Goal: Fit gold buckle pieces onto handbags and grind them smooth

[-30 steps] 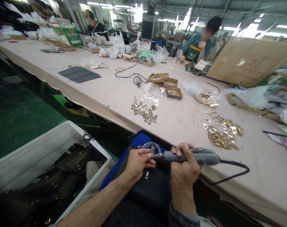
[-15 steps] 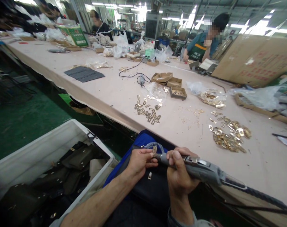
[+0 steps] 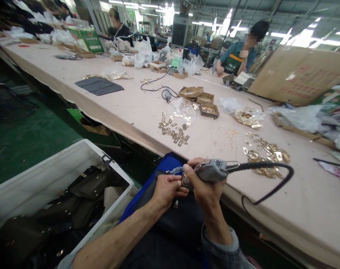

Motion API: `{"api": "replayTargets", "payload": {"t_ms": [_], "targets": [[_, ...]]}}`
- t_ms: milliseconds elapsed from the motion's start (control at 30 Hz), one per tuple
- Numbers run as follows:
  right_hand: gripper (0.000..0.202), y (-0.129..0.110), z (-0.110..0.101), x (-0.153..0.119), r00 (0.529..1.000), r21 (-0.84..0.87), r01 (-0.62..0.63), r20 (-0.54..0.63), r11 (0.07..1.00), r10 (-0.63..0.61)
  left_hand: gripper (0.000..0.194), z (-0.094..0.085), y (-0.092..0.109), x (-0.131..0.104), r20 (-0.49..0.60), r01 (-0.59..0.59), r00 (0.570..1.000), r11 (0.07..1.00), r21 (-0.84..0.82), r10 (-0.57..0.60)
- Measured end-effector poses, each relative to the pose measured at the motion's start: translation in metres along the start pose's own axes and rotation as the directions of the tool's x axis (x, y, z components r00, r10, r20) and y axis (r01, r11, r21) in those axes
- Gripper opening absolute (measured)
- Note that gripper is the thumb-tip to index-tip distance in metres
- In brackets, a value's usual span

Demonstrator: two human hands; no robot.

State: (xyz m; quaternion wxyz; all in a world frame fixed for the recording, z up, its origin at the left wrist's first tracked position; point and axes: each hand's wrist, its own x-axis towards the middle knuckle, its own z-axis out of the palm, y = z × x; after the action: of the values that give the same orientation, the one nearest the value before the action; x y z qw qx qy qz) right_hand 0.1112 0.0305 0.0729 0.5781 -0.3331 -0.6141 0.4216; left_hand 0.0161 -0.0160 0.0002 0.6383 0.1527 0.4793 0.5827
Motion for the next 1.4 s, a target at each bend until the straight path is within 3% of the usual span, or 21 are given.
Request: {"api": "replayTargets", "payload": {"t_ms": [167,267,400,467,567,633,700,800,933,1233,1400], "targets": [[0.019,-0.001,0.005,0.007,0.991,-0.111,-0.038,0.120,0.993,0.051,0.016,-0.001,-0.008,0.004,-0.016,-0.034,0.999,0.999,0.002,0.035],[0.015,-0.004,0.010,0.008,0.986,-0.171,-0.008,0.163,0.985,0.036,0.015,-0.003,-0.011,0.005,0.011,-0.047,0.999,0.999,-0.012,0.047],[0.011,-0.008,0.014,0.007,0.966,-0.195,0.012,0.254,0.981,0.038,0.011,-0.005,-0.013,0.007,-0.033,-0.052,0.998,0.998,-0.022,0.051],[0.010,-0.010,0.012,0.009,0.938,-0.172,0.022,0.345,0.985,0.039,0.008,-0.005,-0.012,0.007,-0.048,-0.054,0.997,0.998,-0.022,0.053],[0.013,-0.011,0.006,0.015,0.852,-0.120,0.044,0.522,0.992,0.026,0.011,-0.005,-0.009,0.005,-0.048,-0.045,0.998,0.999,-0.030,0.043],[0.015,-0.010,0.004,0.019,0.814,-0.104,0.017,0.580,0.994,0.046,0.013,-0.005,-0.008,0.004,-0.041,-0.034,0.999,0.999,-0.037,0.033],[0.015,-0.009,0.004,0.021,0.829,-0.103,-0.043,0.552,0.994,0.093,0.016,-0.005,-0.007,0.002,-0.030,-0.030,0.999,0.998,-0.046,0.029],[0.016,-0.009,0.010,0.020,0.898,-0.119,-0.122,0.410,0.985,0.161,0.020,-0.005,-0.007,0.000,-0.005,-0.025,1.000,0.998,-0.062,0.025],[0.016,-0.010,0.016,0.018,0.943,-0.125,-0.128,0.292,0.984,0.159,0.023,-0.006,-0.007,-0.001,0.014,-0.024,1.000,0.997,-0.072,0.026],[0.017,-0.017,0.013,0.024,0.926,-0.115,-0.131,0.341,0.985,0.163,0.026,-0.006,-0.007,-0.001,0.000,-0.033,0.999,0.996,-0.080,0.033],[0.017,-0.020,0.018,0.024,0.905,-0.159,-0.089,0.399,0.983,0.146,0.012,-0.005,-0.008,-0.001,-0.033,-0.038,0.999,0.996,-0.083,0.035]]}}
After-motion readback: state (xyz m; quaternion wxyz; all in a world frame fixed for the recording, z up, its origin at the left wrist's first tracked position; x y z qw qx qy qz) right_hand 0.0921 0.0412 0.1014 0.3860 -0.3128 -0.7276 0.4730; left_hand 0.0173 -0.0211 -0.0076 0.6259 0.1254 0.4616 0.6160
